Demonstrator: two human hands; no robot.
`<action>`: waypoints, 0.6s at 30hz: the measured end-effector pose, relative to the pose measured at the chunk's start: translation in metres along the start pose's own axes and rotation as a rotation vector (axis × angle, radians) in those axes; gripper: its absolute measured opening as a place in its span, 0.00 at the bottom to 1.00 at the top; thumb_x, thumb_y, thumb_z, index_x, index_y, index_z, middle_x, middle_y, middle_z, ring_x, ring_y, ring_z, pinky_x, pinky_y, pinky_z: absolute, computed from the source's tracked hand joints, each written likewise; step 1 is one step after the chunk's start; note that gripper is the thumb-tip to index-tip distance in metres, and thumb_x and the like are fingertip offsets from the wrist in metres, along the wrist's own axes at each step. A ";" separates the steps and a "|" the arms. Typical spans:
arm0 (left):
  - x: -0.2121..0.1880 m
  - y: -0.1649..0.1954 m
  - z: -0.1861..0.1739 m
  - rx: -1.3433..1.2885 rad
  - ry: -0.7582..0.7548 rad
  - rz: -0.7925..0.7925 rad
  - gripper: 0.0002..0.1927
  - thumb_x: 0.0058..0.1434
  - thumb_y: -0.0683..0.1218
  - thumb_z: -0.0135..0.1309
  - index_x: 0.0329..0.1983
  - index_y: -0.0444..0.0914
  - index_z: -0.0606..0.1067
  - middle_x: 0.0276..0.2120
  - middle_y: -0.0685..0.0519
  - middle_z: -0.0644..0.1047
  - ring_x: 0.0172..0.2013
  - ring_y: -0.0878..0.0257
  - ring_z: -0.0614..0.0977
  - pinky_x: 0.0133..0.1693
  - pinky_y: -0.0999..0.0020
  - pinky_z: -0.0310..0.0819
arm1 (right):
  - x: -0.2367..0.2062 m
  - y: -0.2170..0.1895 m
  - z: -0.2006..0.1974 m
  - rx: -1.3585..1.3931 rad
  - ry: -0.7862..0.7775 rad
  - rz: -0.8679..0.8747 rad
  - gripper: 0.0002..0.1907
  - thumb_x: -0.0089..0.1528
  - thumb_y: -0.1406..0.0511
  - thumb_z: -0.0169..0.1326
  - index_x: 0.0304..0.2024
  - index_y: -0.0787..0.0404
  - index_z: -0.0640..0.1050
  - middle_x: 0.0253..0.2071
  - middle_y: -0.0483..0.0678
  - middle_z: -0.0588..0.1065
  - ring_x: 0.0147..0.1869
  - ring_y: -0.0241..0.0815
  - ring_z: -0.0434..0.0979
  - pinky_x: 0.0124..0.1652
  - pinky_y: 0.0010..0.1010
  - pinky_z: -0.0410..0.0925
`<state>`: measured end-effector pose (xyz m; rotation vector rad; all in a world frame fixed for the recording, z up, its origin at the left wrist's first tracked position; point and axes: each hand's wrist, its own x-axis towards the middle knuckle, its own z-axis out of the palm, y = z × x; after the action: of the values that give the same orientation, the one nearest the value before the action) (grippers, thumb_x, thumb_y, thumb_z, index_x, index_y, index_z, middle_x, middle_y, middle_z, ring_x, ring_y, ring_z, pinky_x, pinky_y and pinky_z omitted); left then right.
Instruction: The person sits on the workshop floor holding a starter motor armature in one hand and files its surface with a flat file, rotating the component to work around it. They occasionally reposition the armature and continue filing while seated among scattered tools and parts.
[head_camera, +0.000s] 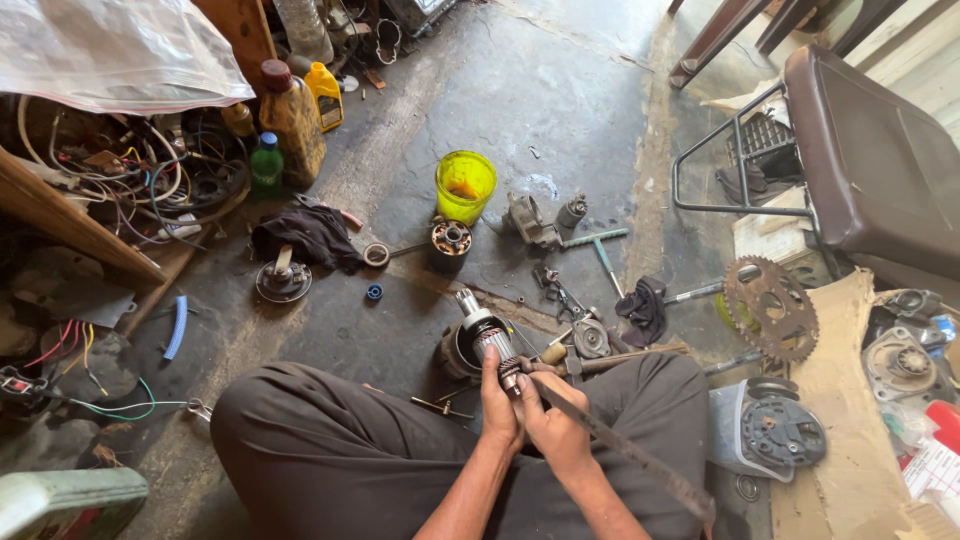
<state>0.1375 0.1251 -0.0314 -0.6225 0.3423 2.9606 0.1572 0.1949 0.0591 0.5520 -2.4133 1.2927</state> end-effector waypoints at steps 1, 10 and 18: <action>0.000 0.000 -0.001 0.011 0.003 0.016 0.30 0.63 0.68 0.46 0.30 0.37 0.74 0.26 0.51 0.77 0.29 0.62 0.79 0.35 0.69 0.76 | 0.000 0.001 0.002 -0.014 0.003 0.001 0.07 0.63 0.68 0.57 0.37 0.69 0.79 0.37 0.58 0.81 0.41 0.54 0.85 0.41 0.36 0.74; 0.006 -0.002 -0.009 0.035 -0.020 0.016 0.29 0.67 0.67 0.47 0.32 0.37 0.75 0.23 0.55 0.75 0.23 0.66 0.75 0.27 0.71 0.70 | -0.017 0.022 0.021 0.007 0.129 0.112 0.07 0.66 0.68 0.57 0.41 0.69 0.79 0.35 0.56 0.79 0.38 0.48 0.79 0.38 0.35 0.72; 0.007 0.000 -0.011 -0.018 -0.055 0.013 0.28 0.69 0.67 0.45 0.35 0.38 0.74 0.25 0.53 0.75 0.21 0.68 0.72 0.22 0.74 0.63 | -0.024 0.054 0.015 0.447 0.056 0.458 0.10 0.66 0.66 0.52 0.42 0.69 0.79 0.34 0.44 0.79 0.33 0.31 0.79 0.33 0.24 0.73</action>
<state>0.1355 0.1230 -0.0439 -0.5410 0.3158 2.9902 0.1502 0.2142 0.0014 0.0571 -2.2831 2.0304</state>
